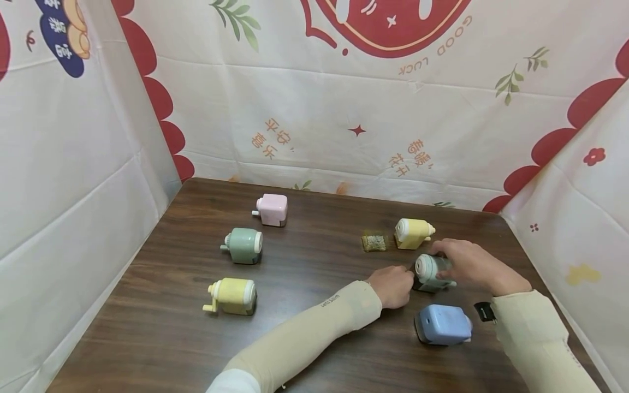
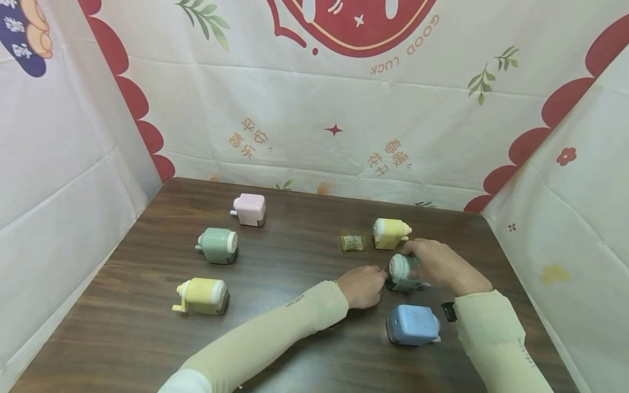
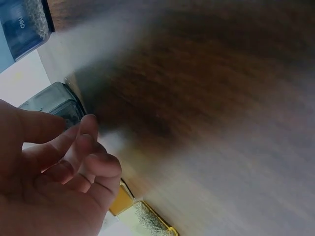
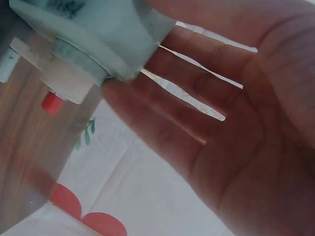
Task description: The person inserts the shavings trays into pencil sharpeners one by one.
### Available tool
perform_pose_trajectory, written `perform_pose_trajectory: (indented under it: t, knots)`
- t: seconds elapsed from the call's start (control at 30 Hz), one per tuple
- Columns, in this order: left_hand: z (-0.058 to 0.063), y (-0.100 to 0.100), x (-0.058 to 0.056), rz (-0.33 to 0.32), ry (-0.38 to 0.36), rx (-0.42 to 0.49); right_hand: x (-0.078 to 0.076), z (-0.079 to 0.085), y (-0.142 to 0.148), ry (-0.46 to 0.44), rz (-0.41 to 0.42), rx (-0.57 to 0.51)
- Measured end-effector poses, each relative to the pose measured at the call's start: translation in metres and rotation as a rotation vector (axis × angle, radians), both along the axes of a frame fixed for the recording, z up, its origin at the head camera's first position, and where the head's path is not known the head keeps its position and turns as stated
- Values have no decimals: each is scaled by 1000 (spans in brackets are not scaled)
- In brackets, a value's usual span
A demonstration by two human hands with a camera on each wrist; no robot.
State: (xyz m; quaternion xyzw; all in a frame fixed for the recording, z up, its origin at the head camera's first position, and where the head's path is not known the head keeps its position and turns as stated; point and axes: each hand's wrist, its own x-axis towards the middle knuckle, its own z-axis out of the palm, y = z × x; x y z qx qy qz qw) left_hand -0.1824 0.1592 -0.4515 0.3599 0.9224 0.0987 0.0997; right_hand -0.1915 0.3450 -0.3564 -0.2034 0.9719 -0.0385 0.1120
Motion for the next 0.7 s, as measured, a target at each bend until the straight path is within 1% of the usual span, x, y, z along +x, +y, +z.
perform_pose_trajectory:
  t: [0.17,0.3,0.4,0.53,0.7]
  knots:
    - [3,-5,1,10,-14,2,-1,5,-2,-51,-7,10]
    - [3,-13,-2,28,13,19,-6,15,-4,-118,6,1]
    - [4,-21,-6,44,32,26,-13,25,-6,-136,13,-10]
    - [7,-31,-11,57,44,15,-26,37,-8,-100,16,-19]
    - [7,-43,-14,70,40,7,-47,48,-9,-62,12,-16]
